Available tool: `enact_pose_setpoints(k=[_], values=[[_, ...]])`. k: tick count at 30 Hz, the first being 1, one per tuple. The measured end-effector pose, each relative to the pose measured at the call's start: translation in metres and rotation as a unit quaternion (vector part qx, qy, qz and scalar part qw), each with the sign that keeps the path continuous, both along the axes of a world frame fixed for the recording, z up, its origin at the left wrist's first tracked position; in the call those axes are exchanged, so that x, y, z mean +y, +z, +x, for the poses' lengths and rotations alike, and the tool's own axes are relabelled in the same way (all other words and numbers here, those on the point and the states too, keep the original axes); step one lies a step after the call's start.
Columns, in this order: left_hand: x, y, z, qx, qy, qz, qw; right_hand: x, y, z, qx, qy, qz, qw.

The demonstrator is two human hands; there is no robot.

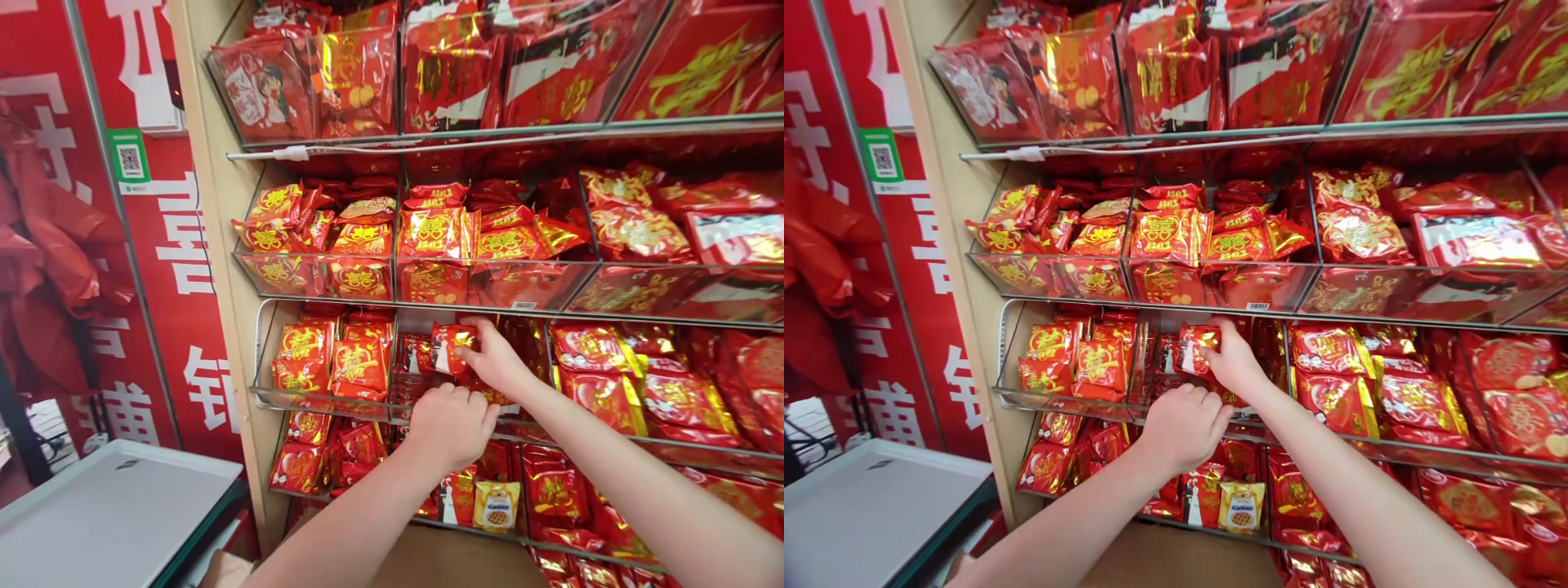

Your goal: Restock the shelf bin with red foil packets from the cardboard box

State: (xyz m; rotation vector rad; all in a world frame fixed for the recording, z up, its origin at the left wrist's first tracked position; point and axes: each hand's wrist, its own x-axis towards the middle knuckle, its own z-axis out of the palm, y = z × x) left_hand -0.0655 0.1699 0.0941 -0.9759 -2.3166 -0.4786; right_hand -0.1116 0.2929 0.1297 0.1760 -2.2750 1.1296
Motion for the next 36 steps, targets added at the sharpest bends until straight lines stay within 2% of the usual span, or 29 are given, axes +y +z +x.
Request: enact_pose_setpoints(k=[2,5,11,15,20,31,36], values=[[0.000,-0.006,0.001,0.041,-0.004,-0.044,0.998,-0.014,0.011,-0.014,-0.050,-0.017,0.066,0.996],[-0.001,-0.009,0.000,0.084,0.011,-0.071,0.994,-0.037,0.018,-0.039,-0.131,-0.049,0.136,0.981],[-0.002,-0.010,-0.002,0.124,0.034,-0.081,0.988,-0.065,0.005,-0.075,-0.213,-0.111,0.208,0.948],[-0.001,-0.013,-0.005,0.129,0.031,-0.077,0.988,-0.063,-0.004,-0.075,-0.232,-0.105,0.230,0.939],[0.001,-0.018,-0.009,0.126,0.026,-0.058,0.990,-0.053,-0.003,-0.068,-0.219,-0.073,0.240,0.943],[0.002,-0.018,-0.009,0.129,0.027,-0.049,0.990,-0.059,0.002,-0.068,-0.281,-0.078,0.236,0.927],[0.002,-0.018,-0.008,0.123,0.027,-0.059,0.990,-0.058,0.001,-0.064,-0.256,-0.105,0.263,0.924]])
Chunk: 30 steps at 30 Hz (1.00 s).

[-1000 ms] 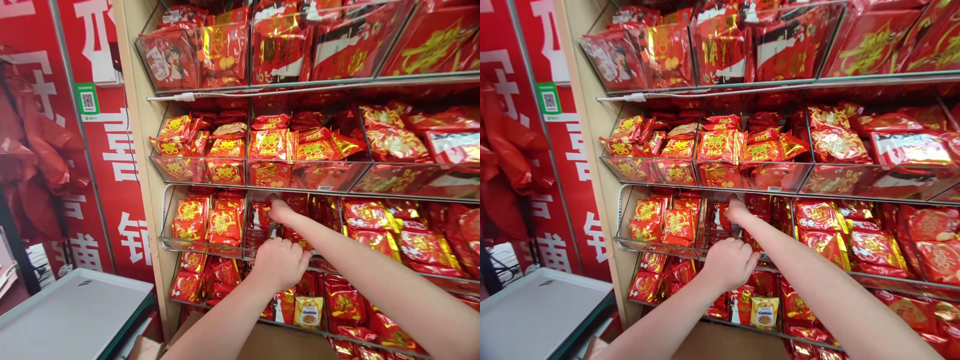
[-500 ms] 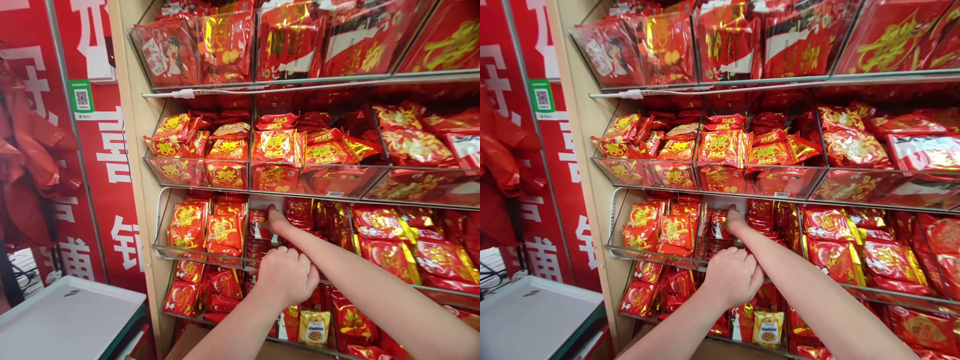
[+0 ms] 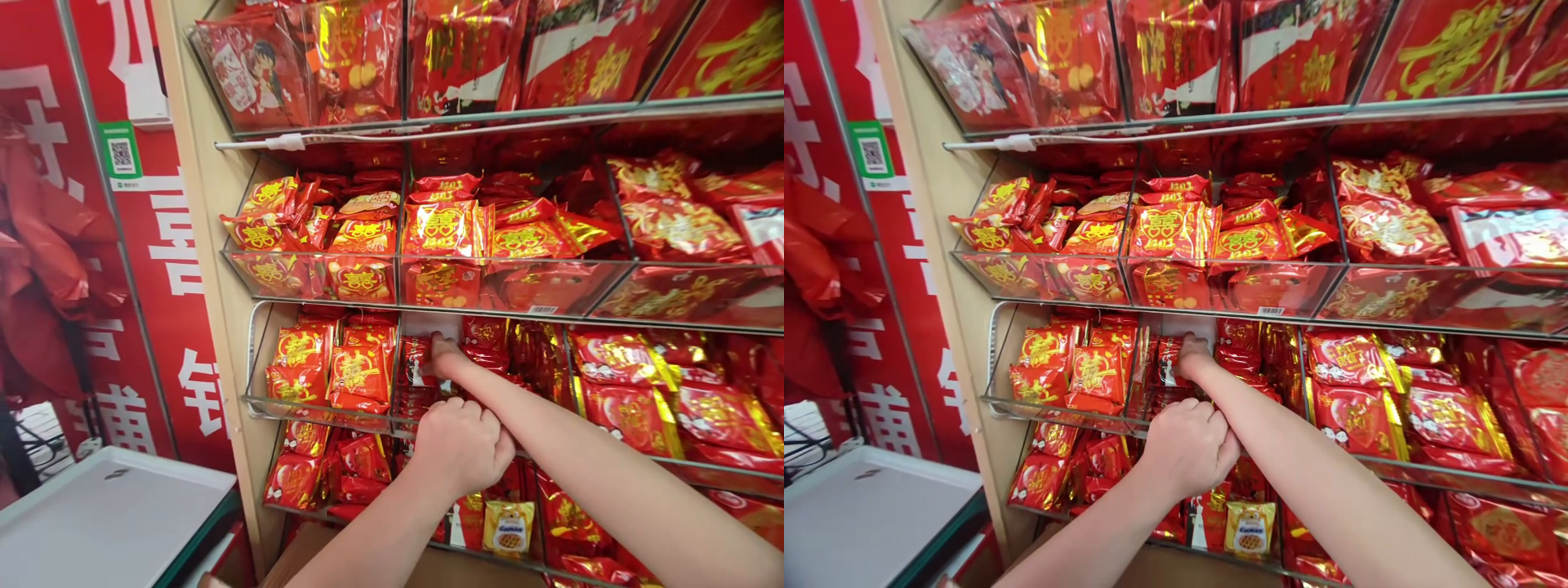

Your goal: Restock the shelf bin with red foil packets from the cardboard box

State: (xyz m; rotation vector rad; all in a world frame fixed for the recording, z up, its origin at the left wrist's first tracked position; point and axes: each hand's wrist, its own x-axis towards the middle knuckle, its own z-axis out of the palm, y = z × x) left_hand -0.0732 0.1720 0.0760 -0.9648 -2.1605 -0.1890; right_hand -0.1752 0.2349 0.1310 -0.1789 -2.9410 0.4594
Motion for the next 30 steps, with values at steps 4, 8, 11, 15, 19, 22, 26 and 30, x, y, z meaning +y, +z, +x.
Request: enact_pose_setpoints(k=[4,8,11,15,19,22,26,30], values=[[-0.001,0.001,0.001,-0.009,0.000,-0.014,1.000,0.004,0.006,0.002,0.067,0.031,0.042,0.996],[-0.002,0.007,0.002,-0.030,0.002,-0.026,0.999,0.019,0.026,0.014,0.103,0.083,0.086,0.987],[-0.004,0.013,0.005,-0.057,0.002,-0.030,0.998,0.040,0.039,0.038,0.090,0.125,0.113,0.982],[-0.006,0.023,0.010,-0.111,-0.005,-0.029,0.993,0.068,0.041,0.085,0.062,0.184,0.139,0.971],[-0.009,0.032,0.012,-0.199,-0.015,-0.024,0.980,0.081,0.035,0.123,-0.001,0.217,0.168,0.962],[-0.009,0.041,0.006,-0.287,-0.021,-0.020,0.957,0.081,0.030,0.132,-0.040,0.224,0.193,0.954],[-0.004,0.051,-0.009,-0.403,-0.041,-0.011,0.914,0.077,0.023,0.123,-0.036,0.213,0.204,0.955],[-0.002,0.057,-0.020,-0.500,-0.041,0.028,0.865,0.076,0.013,0.106,-0.003,0.183,0.196,0.963]])
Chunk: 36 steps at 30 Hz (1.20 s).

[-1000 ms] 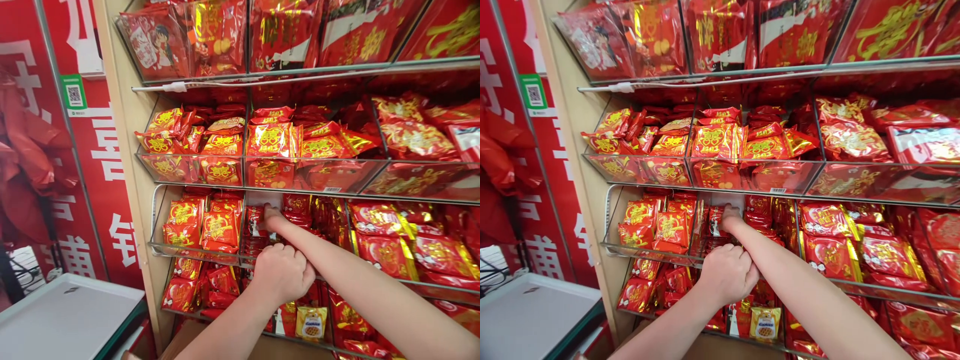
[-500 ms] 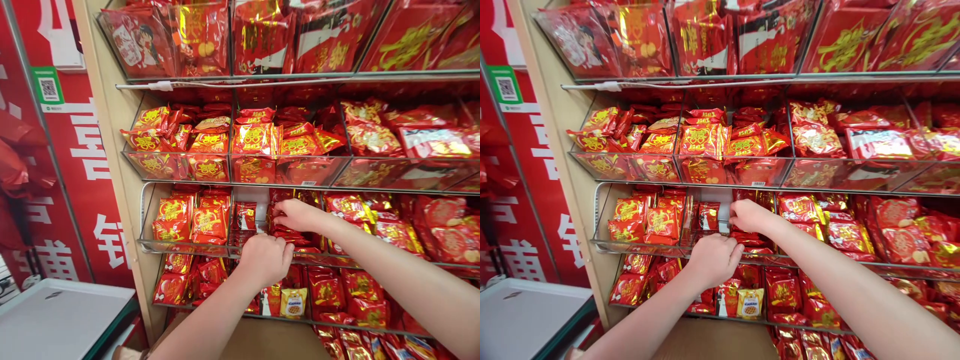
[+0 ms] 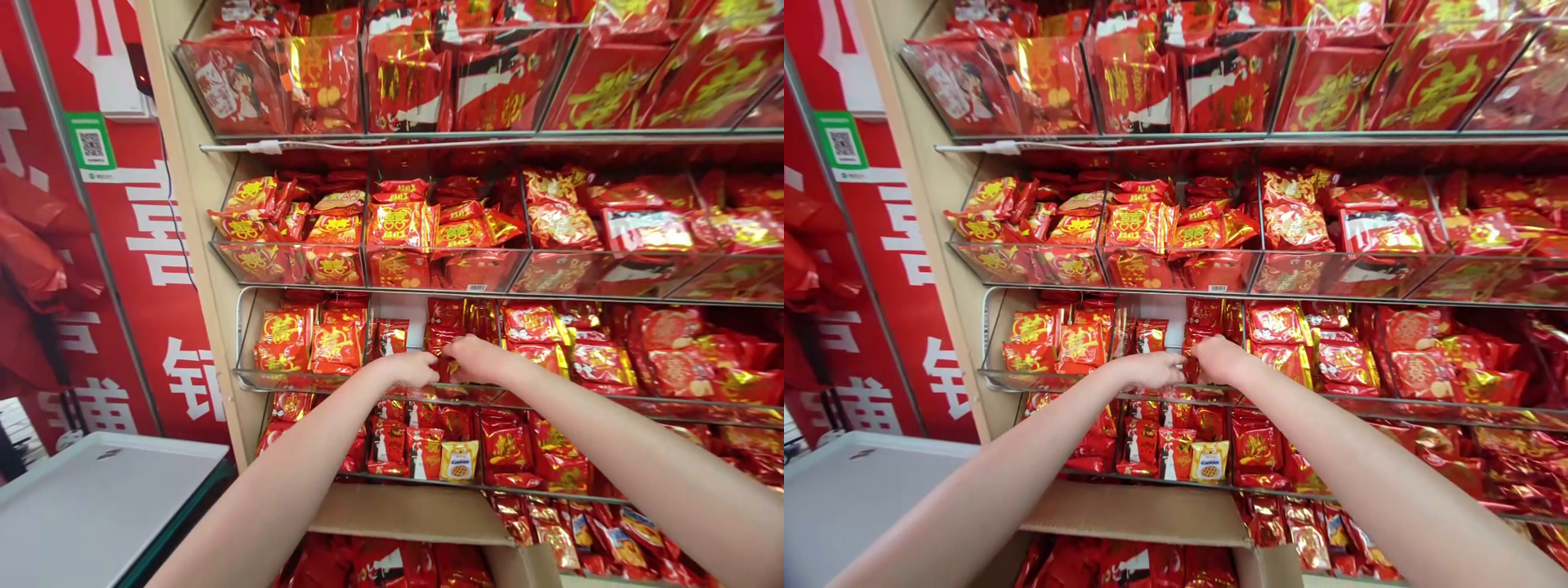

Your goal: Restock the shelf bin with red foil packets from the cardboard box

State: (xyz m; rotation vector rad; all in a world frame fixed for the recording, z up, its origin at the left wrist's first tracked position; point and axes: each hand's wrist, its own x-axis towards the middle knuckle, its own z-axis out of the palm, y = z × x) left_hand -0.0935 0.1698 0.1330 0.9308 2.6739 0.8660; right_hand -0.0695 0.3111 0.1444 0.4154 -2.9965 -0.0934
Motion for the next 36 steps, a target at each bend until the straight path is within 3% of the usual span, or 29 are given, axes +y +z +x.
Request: enact_pose_setpoints(k=[4,8,13,18,24,29,33,36], values=[[-0.002,-0.001,-0.004,-0.081,0.035,0.071,0.994,0.006,0.000,-0.014,0.031,-0.005,-0.070,0.997],[-0.009,-0.003,-0.005,-0.135,0.053,0.189,0.971,0.013,0.010,-0.019,0.059,0.040,-0.204,0.976],[-0.022,-0.001,-0.006,-0.223,0.076,0.338,0.911,0.001,-0.008,-0.022,0.084,0.090,-0.398,0.909],[-0.025,-0.004,-0.009,-0.221,0.088,0.436,0.868,-0.013,-0.028,-0.025,0.130,0.126,-0.518,0.836],[-0.022,-0.009,-0.007,-0.171,0.068,0.485,0.855,-0.007,-0.028,-0.022,0.149,0.116,-0.601,0.776],[-0.020,-0.012,-0.010,-0.096,0.071,0.471,0.874,-0.010,-0.029,-0.018,0.127,0.117,-0.629,0.758],[-0.018,-0.016,-0.008,0.068,0.113,0.420,0.898,-0.012,-0.034,-0.021,0.059,0.117,-0.623,0.771],[-0.013,-0.026,0.007,0.227,0.121,0.339,0.905,-0.005,-0.036,-0.030,0.067,0.057,-0.625,0.776]])
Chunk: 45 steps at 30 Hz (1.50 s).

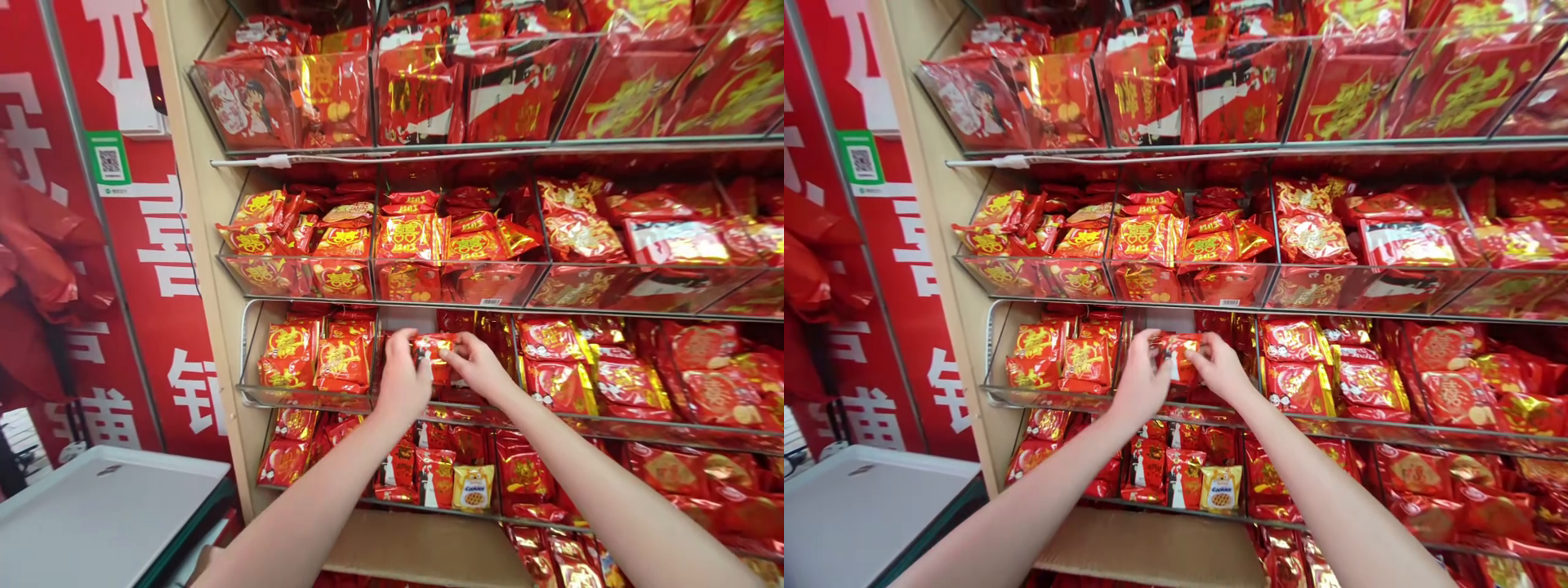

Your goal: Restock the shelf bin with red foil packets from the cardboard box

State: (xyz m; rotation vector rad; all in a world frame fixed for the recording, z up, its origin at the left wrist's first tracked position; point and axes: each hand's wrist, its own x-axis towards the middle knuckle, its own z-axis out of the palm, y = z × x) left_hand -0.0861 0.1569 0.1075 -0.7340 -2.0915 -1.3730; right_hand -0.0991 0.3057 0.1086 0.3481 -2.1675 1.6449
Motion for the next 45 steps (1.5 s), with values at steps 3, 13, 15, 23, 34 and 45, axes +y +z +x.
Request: enact_pose_setpoints(k=[3,13,15,23,34,45], values=[[0.005,-0.014,0.019,0.106,0.014,-0.153,0.982,0.003,0.006,-0.011,-0.036,-0.073,-0.008,0.997],[0.003,-0.028,0.024,0.273,0.109,-0.365,0.883,-0.062,0.026,-0.056,-0.208,-0.070,0.183,0.958],[0.002,-0.029,0.024,0.289,0.125,-0.369,0.875,-0.069,0.024,-0.063,-0.207,-0.096,0.242,0.943],[0.005,-0.041,0.012,0.334,0.136,-0.344,0.867,-0.066,0.009,-0.068,-0.115,-0.164,0.397,0.896],[0.004,-0.033,0.014,0.290,0.087,-0.373,0.877,-0.050,0.037,-0.048,-0.001,-0.187,0.509,0.840],[-0.007,0.009,0.011,0.029,-0.023,-0.345,0.938,0.006,0.022,0.000,-0.026,-0.128,0.601,0.788]])
